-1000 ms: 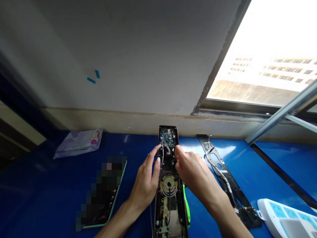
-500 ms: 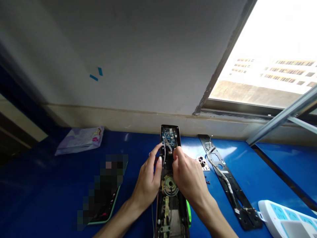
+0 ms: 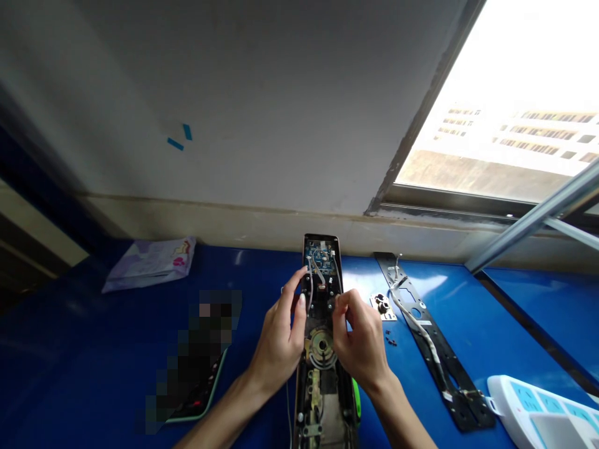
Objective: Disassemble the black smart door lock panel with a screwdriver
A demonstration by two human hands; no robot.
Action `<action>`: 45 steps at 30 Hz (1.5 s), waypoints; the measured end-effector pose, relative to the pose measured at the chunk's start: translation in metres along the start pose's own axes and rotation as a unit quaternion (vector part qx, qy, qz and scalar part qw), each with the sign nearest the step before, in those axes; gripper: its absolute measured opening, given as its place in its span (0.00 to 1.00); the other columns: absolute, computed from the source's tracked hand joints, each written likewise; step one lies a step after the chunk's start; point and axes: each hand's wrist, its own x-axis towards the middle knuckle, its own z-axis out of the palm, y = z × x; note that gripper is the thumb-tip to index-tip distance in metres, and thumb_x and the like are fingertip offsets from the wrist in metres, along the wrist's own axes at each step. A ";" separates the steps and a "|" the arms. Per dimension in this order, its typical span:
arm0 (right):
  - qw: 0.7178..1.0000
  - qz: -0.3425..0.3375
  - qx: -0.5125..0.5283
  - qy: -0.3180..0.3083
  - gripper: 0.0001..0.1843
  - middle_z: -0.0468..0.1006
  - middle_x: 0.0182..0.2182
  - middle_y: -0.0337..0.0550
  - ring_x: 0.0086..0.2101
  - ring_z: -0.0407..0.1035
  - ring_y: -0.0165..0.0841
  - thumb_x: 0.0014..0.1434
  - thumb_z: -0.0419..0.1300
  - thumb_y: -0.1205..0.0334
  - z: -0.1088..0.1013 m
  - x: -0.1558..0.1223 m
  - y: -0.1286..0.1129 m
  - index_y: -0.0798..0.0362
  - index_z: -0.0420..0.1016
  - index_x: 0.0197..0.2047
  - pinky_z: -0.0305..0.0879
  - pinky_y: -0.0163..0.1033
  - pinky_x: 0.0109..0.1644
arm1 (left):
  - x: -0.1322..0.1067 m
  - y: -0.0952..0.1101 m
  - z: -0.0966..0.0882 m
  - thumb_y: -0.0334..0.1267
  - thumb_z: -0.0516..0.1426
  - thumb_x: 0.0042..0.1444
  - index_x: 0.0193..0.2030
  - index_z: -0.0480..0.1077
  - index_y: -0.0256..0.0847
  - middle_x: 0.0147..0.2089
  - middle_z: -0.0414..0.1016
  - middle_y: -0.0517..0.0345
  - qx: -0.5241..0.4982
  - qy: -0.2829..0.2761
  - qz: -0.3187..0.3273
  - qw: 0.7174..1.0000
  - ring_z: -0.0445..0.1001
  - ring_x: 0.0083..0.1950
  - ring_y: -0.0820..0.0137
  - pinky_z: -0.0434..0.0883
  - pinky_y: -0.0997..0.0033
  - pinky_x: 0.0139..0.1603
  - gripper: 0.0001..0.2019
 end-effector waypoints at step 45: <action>0.949 0.107 -0.196 -0.221 0.06 0.83 0.37 0.47 0.30 0.74 0.36 0.65 0.62 0.67 -0.006 0.075 -0.045 0.51 0.82 0.36 0.53 0.40 0.30 | -0.002 -0.003 -0.002 0.46 0.50 0.76 0.74 0.61 0.47 0.75 0.69 0.49 -0.052 -0.010 -0.029 0.998 0.69 0.75 0.60 0.67 0.54 0.76 0.23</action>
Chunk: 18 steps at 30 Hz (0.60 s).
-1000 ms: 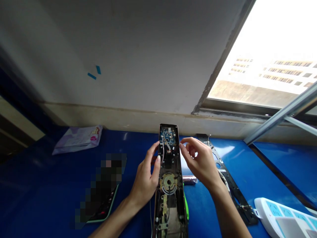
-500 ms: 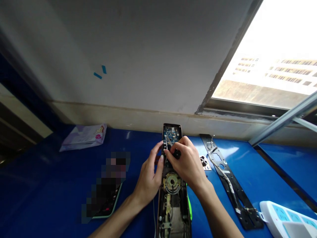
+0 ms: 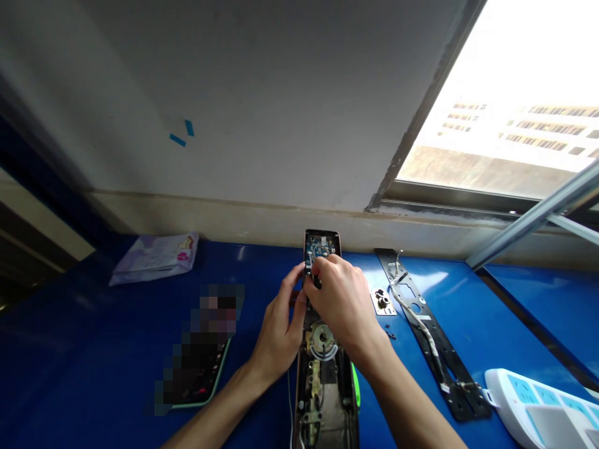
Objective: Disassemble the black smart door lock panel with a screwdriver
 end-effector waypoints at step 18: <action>0.991 -0.001 0.134 0.031 0.11 0.81 0.25 0.41 0.26 0.72 0.31 0.54 0.64 0.77 0.015 0.004 0.002 0.52 0.77 0.26 0.58 0.36 0.31 | 0.001 -0.004 0.001 0.46 0.49 0.76 0.75 0.58 0.46 0.73 0.71 0.47 0.007 0.004 0.012 1.000 0.70 0.74 0.59 0.69 0.53 0.74 0.23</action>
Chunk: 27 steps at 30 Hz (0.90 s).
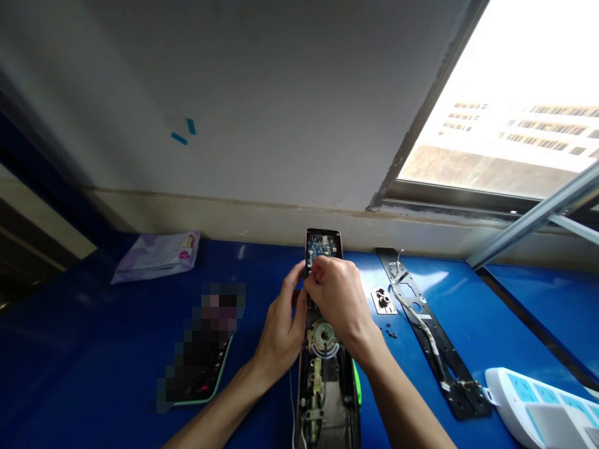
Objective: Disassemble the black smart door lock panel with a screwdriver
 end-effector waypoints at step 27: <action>0.978 -0.111 0.128 0.120 0.06 0.84 0.50 0.48 0.54 0.73 0.47 0.64 0.69 0.60 -0.002 -0.007 0.062 0.46 0.87 0.45 0.74 0.54 0.56 | -0.003 0.013 -0.003 0.47 0.46 0.77 0.75 0.62 0.53 0.81 0.57 0.57 0.104 0.009 0.031 0.994 0.50 0.83 0.60 0.52 0.43 0.82 0.23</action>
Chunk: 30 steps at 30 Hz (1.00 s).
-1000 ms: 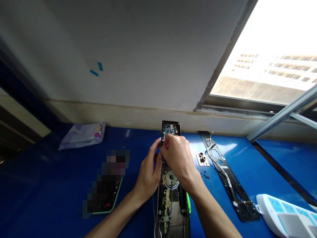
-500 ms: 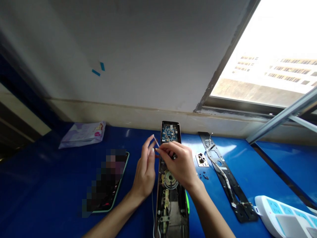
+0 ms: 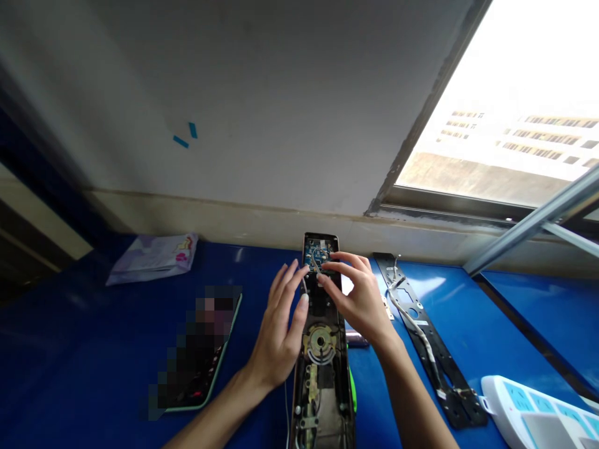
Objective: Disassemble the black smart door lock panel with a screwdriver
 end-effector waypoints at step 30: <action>0.997 -0.061 0.012 -0.044 0.09 0.85 0.54 0.42 0.55 0.68 0.46 0.66 0.68 0.63 0.006 0.003 0.015 0.46 0.76 0.33 0.66 0.57 0.61 | 0.004 -0.008 0.004 0.47 0.51 0.76 0.77 0.59 0.52 0.79 0.63 0.56 -0.086 -0.013 -0.042 0.995 0.63 0.78 0.61 0.64 0.57 0.78 0.25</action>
